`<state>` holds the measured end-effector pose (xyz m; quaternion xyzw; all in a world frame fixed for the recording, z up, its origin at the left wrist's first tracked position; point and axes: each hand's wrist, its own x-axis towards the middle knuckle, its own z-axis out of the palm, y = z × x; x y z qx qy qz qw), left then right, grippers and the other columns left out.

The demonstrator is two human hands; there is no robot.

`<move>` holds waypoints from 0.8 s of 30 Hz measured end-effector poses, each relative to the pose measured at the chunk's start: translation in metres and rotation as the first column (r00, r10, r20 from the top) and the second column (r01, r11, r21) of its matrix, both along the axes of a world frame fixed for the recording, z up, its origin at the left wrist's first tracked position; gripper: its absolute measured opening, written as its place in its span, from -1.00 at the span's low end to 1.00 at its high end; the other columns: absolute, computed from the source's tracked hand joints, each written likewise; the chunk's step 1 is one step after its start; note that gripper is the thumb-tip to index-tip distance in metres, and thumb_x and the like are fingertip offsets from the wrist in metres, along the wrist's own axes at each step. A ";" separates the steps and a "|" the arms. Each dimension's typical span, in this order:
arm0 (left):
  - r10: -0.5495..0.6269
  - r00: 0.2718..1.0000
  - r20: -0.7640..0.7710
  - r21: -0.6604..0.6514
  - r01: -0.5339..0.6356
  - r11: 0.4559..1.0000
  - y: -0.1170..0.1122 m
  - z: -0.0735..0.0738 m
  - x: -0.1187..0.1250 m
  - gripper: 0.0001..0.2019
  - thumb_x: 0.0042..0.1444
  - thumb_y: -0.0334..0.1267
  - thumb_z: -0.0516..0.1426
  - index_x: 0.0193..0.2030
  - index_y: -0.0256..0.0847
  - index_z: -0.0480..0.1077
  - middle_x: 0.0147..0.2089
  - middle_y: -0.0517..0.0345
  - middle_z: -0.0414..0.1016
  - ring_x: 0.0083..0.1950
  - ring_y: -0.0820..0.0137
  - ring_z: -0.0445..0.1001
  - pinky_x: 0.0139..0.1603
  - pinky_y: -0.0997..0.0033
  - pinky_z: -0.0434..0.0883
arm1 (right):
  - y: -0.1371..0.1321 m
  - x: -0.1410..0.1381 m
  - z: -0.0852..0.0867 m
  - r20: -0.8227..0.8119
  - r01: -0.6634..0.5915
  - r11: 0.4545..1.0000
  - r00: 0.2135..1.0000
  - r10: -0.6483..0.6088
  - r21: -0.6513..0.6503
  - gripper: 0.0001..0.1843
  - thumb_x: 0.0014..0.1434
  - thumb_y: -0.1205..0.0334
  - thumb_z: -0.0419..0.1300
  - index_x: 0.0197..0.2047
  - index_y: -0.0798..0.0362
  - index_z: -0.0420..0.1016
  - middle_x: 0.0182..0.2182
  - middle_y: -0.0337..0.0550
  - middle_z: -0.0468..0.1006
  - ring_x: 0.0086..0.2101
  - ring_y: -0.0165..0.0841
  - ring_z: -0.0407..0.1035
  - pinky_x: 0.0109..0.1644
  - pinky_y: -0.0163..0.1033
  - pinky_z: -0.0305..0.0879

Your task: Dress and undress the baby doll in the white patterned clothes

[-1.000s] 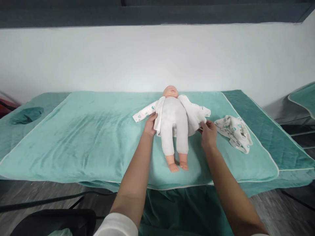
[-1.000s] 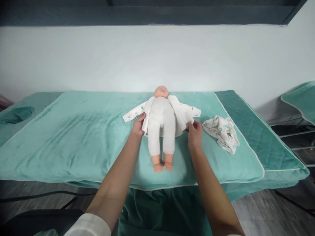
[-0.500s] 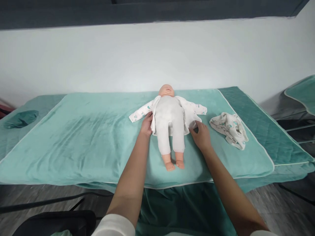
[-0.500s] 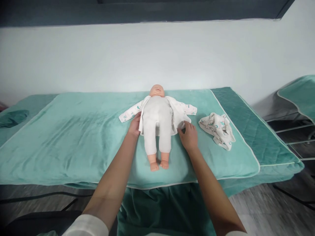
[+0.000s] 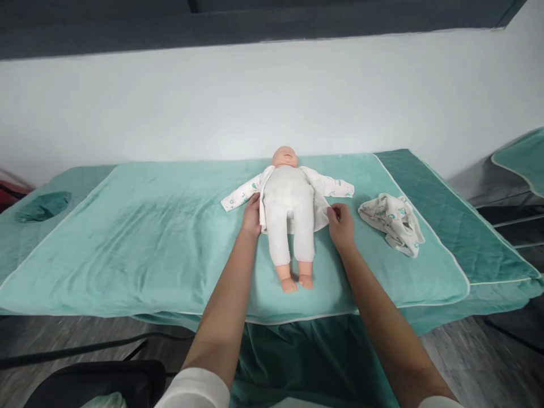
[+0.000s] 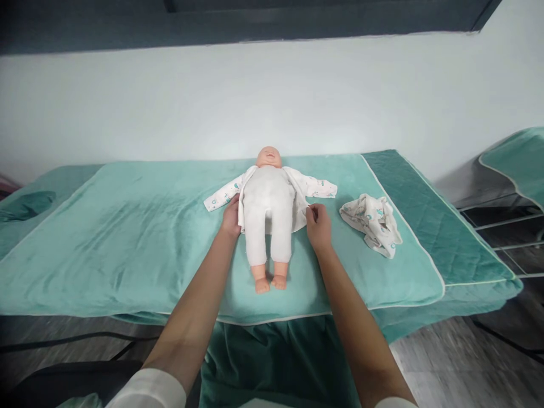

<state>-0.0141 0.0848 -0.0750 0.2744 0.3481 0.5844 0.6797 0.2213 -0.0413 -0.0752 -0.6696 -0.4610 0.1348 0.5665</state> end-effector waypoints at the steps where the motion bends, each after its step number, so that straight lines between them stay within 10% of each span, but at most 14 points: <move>1: 0.000 1.000 0.009 0.008 0.000 1.000 0.000 0.000 0.000 -0.74 -0.02 -0.41 0.29 -0.14 -0.22 0.55 -0.25 0.18 0.69 0.04 0.22 0.65 0.16 0.27 0.52 | -0.001 -0.001 0.000 -0.072 -0.028 0.999 0.997 0.031 0.043 -0.69 0.26 -0.06 0.12 -0.15 0.02 0.42 -0.26 -0.09 0.61 -0.28 -0.25 0.45 -0.14 -0.11 0.40; 7: -0.017 1.000 0.020 0.032 0.016 0.999 -0.001 0.003 0.001 -0.79 0.08 -0.31 0.28 -0.11 -0.22 0.56 -0.11 0.13 0.71 0.08 0.27 0.62 0.16 0.33 0.50 | -0.005 -0.004 -0.004 -0.226 -0.173 0.975 0.953 0.202 0.141 -0.64 0.24 -0.12 0.19 -0.10 -0.02 0.34 0.00 0.02 0.63 -0.03 -0.22 0.53 0.10 -0.01 0.43; 16: 0.325 0.903 -0.281 0.190 -0.279 0.941 -0.031 0.004 0.000 -0.75 0.17 -0.17 0.29 -0.03 -0.16 0.52 0.12 0.04 0.59 0.26 0.27 0.48 0.34 0.30 0.35 | -0.010 -0.002 0.001 0.185 -0.142 0.987 0.971 0.153 -0.070 -0.51 0.23 -0.10 0.21 0.06 0.09 0.53 -0.05 0.06 0.63 -0.04 -0.09 0.47 0.12 0.06 0.36; 24: 0.324 0.759 -0.564 0.450 -0.047 0.892 -0.076 0.001 -0.015 -0.52 0.23 -0.09 0.23 0.26 -0.12 0.39 0.32 -0.03 0.45 0.34 0.18 0.42 0.42 0.12 0.31 | -0.017 -0.002 0.002 0.124 -0.079 0.996 0.989 0.083 -0.039 -0.68 0.24 0.02 0.15 -0.16 0.08 0.56 -0.33 -0.13 0.58 -0.32 -0.29 0.38 -0.17 -0.16 0.32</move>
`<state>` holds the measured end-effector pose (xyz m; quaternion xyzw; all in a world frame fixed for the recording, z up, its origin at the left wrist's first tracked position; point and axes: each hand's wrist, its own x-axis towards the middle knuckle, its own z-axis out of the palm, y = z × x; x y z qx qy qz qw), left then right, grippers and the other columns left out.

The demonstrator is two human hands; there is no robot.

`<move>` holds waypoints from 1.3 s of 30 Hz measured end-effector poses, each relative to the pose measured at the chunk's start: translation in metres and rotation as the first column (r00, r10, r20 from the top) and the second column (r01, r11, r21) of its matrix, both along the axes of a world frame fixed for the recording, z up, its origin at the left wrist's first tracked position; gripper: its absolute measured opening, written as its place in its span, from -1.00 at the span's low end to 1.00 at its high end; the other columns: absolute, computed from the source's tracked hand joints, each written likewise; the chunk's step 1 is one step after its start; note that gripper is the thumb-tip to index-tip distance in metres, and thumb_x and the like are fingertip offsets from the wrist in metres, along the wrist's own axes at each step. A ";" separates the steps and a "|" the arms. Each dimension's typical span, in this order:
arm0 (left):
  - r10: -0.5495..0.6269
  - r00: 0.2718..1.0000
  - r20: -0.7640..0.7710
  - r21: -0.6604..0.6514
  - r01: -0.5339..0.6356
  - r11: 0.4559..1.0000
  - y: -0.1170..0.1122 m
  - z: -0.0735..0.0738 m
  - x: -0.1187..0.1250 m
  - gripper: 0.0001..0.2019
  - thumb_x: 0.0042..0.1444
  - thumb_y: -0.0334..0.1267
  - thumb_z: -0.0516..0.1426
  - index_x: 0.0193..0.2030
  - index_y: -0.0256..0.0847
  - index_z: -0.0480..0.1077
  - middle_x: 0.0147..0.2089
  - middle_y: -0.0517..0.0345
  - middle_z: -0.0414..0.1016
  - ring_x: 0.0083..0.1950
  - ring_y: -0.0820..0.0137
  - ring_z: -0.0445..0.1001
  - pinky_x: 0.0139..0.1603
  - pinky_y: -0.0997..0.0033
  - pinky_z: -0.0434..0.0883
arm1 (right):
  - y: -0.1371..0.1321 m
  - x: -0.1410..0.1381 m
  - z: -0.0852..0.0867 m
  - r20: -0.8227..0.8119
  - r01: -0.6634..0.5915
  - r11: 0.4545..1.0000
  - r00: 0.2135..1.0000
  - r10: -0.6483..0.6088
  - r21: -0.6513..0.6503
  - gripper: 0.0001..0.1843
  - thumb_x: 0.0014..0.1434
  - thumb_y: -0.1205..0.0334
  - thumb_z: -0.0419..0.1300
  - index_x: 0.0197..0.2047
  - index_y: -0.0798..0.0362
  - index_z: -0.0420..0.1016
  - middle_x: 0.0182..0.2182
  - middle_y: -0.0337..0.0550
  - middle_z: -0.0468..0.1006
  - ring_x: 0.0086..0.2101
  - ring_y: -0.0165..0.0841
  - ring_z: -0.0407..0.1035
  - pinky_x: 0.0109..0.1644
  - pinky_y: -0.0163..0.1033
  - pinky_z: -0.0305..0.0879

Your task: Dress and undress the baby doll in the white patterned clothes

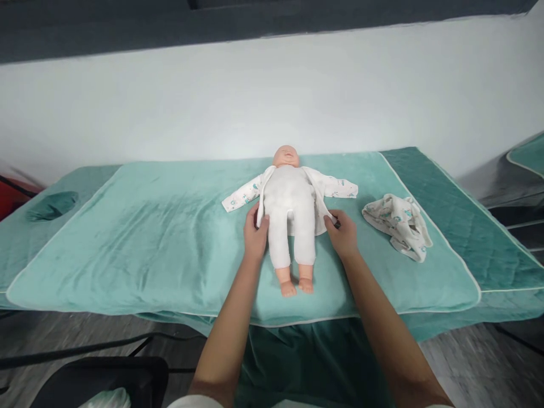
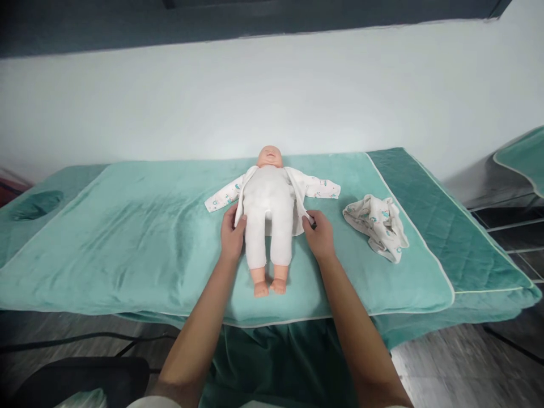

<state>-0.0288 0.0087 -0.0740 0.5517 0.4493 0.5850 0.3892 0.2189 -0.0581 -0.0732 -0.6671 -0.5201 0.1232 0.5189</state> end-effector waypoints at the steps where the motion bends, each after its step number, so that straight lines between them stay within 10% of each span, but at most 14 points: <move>1: 0.034 0.999 -0.026 0.006 -0.034 0.999 -0.001 -0.001 -0.001 -0.58 0.26 -0.12 0.20 0.24 -0.13 0.42 0.28 -0.02 0.49 0.30 0.19 0.45 0.40 0.12 0.33 | -0.001 0.000 0.000 -0.011 0.011 1.000 1.000 -0.011 -0.004 -0.69 0.24 0.01 0.15 -0.17 0.07 0.55 -0.34 -0.14 0.57 -0.33 -0.30 0.37 -0.18 -0.17 0.31; 12: 0.231 0.973 -0.005 0.042 -0.231 0.972 0.002 -0.006 -0.004 -0.69 0.25 -0.29 0.14 0.12 -0.18 0.48 0.16 -0.01 0.56 0.19 0.24 0.50 0.35 0.14 0.36 | -0.001 -0.003 -0.004 -0.130 0.015 0.999 0.991 -0.009 0.043 -0.65 0.28 -0.03 0.16 -0.06 0.07 0.50 -0.16 -0.02 0.59 -0.18 -0.24 0.46 -0.05 -0.10 0.41; 16: 0.258 0.966 -0.021 0.027 -0.257 0.966 0.004 -0.005 -0.003 -0.69 0.19 -0.33 0.16 0.08 -0.17 0.47 0.10 0.01 0.56 0.14 0.25 0.51 0.32 0.13 0.39 | -0.014 0.018 0.005 0.169 0.018 0.992 0.985 -0.039 0.128 -0.68 0.33 0.06 0.11 0.02 0.07 0.46 0.04 0.13 0.56 0.08 -0.13 0.43 0.19 0.04 0.36; 21: 0.354 0.917 -0.186 0.228 -0.310 0.923 0.002 -0.004 0.000 -0.74 0.19 -0.39 0.11 0.01 -0.16 0.45 0.09 -0.02 0.52 0.19 0.24 0.47 0.34 0.08 0.37 | -0.050 0.090 0.032 0.714 0.316 0.945 0.681 -0.161 -0.088 -0.53 0.34 0.11 0.07 0.25 0.09 0.36 0.35 0.23 0.30 0.38 0.12 0.07 0.40 0.37 -0.03; 28: 0.315 0.889 -0.332 0.472 -0.133 0.872 -0.008 -0.002 0.004 -0.74 0.29 -0.43 0.00 0.00 -0.17 0.44 0.09 -0.06 0.56 0.17 0.29 0.52 0.26 0.12 0.44 | -0.062 0.153 0.055 0.746 0.343 0.745 0.596 0.298 -0.572 -0.34 0.30 0.00 0.08 0.38 0.10 0.22 0.40 0.28 0.18 0.23 0.24 0.25 0.09 0.17 0.38; 31: 0.264 0.885 -0.383 0.464 -0.062 0.884 -0.013 0.001 -0.001 -0.73 0.31 -0.42 -0.02 0.01 -0.18 0.44 0.08 -0.05 0.59 0.16 0.29 0.54 0.23 0.13 0.47 | -0.044 0.157 0.079 0.696 0.321 0.638 0.508 0.507 -0.700 -0.39 0.19 0.32 0.09 0.32 0.12 0.33 0.26 0.28 0.35 0.07 0.12 0.41 -0.04 0.03 0.38; 35: 0.173 0.856 -0.486 0.414 0.051 0.909 -0.022 0.010 -0.012 -0.73 0.29 -0.41 -0.01 -0.03 -0.17 0.47 0.09 -0.03 0.60 0.19 0.25 0.52 0.28 0.07 0.44 | -0.019 0.142 0.139 0.581 0.292 0.520 0.579 0.571 -0.802 -0.54 0.16 0.33 0.10 0.13 0.06 0.50 0.01 0.15 0.57 -0.10 -0.01 0.49 -0.18 -0.09 0.34; 39: 0.034 0.901 -0.432 0.250 0.084 0.965 -0.029 0.025 -0.013 -0.71 0.28 -0.36 0.03 0.06 -0.16 0.47 0.09 -0.01 0.60 0.14 0.25 0.54 0.24 0.09 0.45 | -0.007 0.092 0.205 0.246 -0.142 0.467 0.698 0.673 -0.873 -0.70 0.14 0.19 0.17 -0.07 -0.08 0.60 -0.17 -0.09 0.66 -0.24 -0.17 0.53 -0.28 -0.20 0.37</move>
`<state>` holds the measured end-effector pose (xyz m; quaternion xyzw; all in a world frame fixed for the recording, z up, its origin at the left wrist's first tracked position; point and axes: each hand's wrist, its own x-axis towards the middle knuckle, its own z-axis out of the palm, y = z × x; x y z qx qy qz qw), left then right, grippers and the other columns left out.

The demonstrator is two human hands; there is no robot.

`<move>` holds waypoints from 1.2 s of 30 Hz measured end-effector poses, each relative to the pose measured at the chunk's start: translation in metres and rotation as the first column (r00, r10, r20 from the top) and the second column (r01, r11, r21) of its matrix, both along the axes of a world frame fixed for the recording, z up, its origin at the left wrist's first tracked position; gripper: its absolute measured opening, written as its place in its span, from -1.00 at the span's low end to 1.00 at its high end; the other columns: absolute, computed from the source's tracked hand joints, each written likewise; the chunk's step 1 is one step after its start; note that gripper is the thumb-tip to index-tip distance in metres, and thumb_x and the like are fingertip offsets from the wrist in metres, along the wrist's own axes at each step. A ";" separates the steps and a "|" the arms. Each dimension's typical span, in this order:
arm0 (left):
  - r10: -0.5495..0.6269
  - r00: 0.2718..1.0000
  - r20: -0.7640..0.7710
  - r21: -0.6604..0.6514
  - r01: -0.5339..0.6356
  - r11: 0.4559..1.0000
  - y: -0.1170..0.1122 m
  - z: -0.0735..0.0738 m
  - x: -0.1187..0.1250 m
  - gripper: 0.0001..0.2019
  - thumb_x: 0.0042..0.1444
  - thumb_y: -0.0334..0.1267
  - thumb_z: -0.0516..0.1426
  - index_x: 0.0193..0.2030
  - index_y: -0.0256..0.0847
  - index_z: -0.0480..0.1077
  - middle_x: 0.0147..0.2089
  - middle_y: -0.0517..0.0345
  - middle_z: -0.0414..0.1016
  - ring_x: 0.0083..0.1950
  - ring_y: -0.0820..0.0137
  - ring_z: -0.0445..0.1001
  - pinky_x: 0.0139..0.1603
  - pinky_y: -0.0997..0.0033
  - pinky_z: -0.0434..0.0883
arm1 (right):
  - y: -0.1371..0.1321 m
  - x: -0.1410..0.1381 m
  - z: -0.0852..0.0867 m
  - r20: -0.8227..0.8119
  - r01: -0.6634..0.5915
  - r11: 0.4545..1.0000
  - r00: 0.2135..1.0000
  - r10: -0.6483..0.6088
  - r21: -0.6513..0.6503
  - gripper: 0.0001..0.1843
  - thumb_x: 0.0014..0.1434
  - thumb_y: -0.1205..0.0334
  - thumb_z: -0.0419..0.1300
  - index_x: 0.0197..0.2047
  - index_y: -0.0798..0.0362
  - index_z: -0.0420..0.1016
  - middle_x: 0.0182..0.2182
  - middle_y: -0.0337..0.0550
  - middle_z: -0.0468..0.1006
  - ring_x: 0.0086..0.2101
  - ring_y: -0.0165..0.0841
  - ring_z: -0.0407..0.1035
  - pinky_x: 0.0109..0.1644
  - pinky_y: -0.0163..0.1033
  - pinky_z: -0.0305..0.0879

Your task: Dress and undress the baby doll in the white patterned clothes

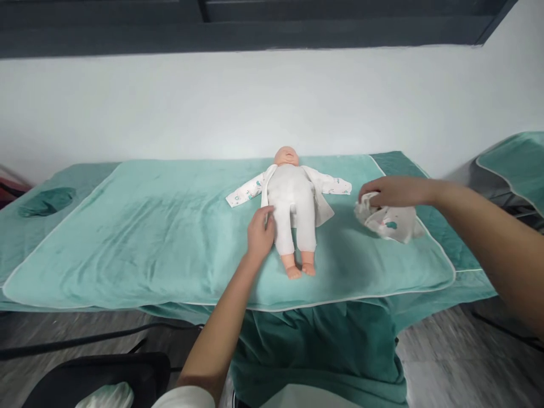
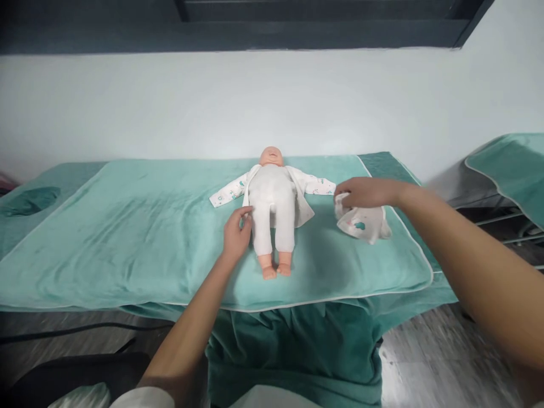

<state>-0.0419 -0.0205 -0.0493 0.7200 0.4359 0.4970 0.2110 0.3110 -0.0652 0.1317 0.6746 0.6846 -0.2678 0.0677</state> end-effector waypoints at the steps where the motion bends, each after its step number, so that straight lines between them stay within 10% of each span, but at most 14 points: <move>1: -0.021 0.999 0.041 -0.050 0.023 0.998 -0.002 0.005 0.002 -0.71 0.27 -0.34 0.05 0.07 -0.15 0.48 0.09 0.01 0.60 0.13 0.25 0.54 0.24 0.10 0.45 | 0.002 -0.016 0.012 -0.132 -0.041 0.999 0.991 0.038 -0.016 -0.72 0.13 0.16 0.20 -0.09 -0.09 0.62 -0.22 -0.12 0.66 -0.29 -0.19 0.52 -0.32 -0.20 0.37; 6: -0.218 0.881 0.420 -0.258 0.346 0.902 -0.017 0.047 0.006 -0.69 0.28 -0.09 0.17 0.11 -0.11 0.48 0.19 -0.03 0.56 0.22 0.18 0.53 0.27 0.12 0.44 | 0.014 -0.094 0.038 -0.625 -0.150 0.978 0.752 0.209 0.147 -0.85 0.07 0.16 0.33 -0.25 -0.05 0.66 -0.43 -0.16 0.60 -0.48 -0.30 0.41 -0.43 -0.19 0.34; 9: -0.374 0.763 0.527 -0.290 0.576 0.764 -0.028 0.076 -0.002 -0.46 0.22 0.14 0.20 0.23 -0.10 0.43 0.30 -0.03 0.49 0.30 0.11 0.48 0.29 0.15 0.44 | 0.026 -0.126 0.034 -0.820 0.045 0.969 0.543 0.182 0.244 -0.80 0.07 0.15 0.36 -0.22 0.01 0.63 -0.42 -0.16 0.57 -0.48 -0.34 0.38 -0.42 -0.21 0.33; 12: -0.463 0.795 0.392 -0.296 0.586 0.755 -0.029 0.094 -0.014 -0.31 0.04 0.05 0.37 0.29 -0.10 0.40 0.34 0.02 0.45 0.35 0.05 0.42 0.34 0.16 0.41 | 0.037 -0.141 0.022 -0.890 0.280 0.916 0.432 0.148 0.288 -0.77 0.04 0.16 0.36 -0.22 0.05 0.58 -0.43 -0.18 0.53 -0.45 -0.34 0.38 -0.37 -0.21 0.34; 18: -0.228 0.909 0.348 -0.341 0.349 0.873 -0.006 0.093 -0.024 -0.65 0.08 -0.20 0.28 0.03 -0.16 0.54 0.03 0.09 0.62 0.08 0.16 0.57 0.14 0.18 0.51 | 0.050 -0.127 -0.002 -0.675 0.384 0.806 0.737 0.026 0.450 -0.73 0.11 0.07 0.26 -0.19 0.06 0.56 -0.31 -0.13 0.57 -0.33 -0.26 0.41 -0.24 -0.14 0.36; 22: -0.025 0.762 0.647 -0.449 0.407 0.795 0.008 0.092 -0.022 -0.75 0.06 -0.17 0.27 -0.12 -0.19 0.53 -0.23 0.14 0.62 -0.19 0.27 0.61 -0.12 0.28 0.55 | 0.043 -0.117 -0.019 -0.316 0.170 0.744 0.947 0.058 0.646 -0.68 0.10 0.22 0.23 -0.06 0.09 0.56 -0.08 0.03 0.57 -0.13 -0.13 0.44 -0.01 0.01 0.40; 25: 0.002 0.652 0.758 -0.456 0.528 0.717 0.011 0.098 -0.015 -0.77 0.05 -0.19 0.27 -0.16 -0.19 0.51 -0.24 0.14 0.61 -0.12 0.23 0.63 -0.05 0.24 0.57 | 0.023 -0.130 -0.029 -0.064 -0.140 0.557 0.941 0.332 0.819 -0.55 0.15 0.34 0.20 0.13 0.08 0.48 0.13 0.13 0.47 0.10 -0.02 0.36 0.13 0.09 0.35; 30: -0.099 0.659 0.746 -0.473 0.629 0.617 0.006 0.119 -0.005 -0.66 0.17 0.02 0.22 -0.14 -0.23 0.51 -0.24 0.03 0.61 -0.01 0.15 0.63 0.01 0.20 0.61 | -0.007 -0.161 -0.031 0.313 -0.558 0.180 0.672 0.672 0.810 -0.56 0.33 0.46 0.03 0.16 -0.11 0.47 0.24 -0.08 0.43 0.25 -0.17 0.25 0.28 0.05 0.21; 33: -0.159 0.707 0.689 -0.417 0.566 0.711 -0.001 0.134 -0.008 -0.55 0.21 0.14 0.18 -0.07 -0.25 0.52 -0.15 -0.06 0.60 0.08 0.09 0.61 0.02 0.14 0.61 | -0.006 -0.164 -0.026 0.260 -0.518 0.228 0.705 0.660 0.824 -0.72 0.28 0.46 0.07 -0.08 -0.02 0.53 0.09 -0.06 0.53 0.11 -0.15 0.34 0.21 0.05 0.23; 36: -0.220 0.764 0.606 -0.263 0.454 0.851 -0.011 0.147 -0.012 -0.53 0.21 0.14 0.22 0.10 -0.13 0.46 0.06 -0.06 0.52 0.26 0.05 0.51 0.11 0.07 0.57 | 0.001 -0.163 -0.016 -0.051 -0.259 0.455 0.824 0.564 0.852 -0.87 0.21 0.35 0.18 -0.16 0.01 0.49 -0.10 -0.06 0.56 -0.07 -0.14 0.40 0.05 -0.01 0.32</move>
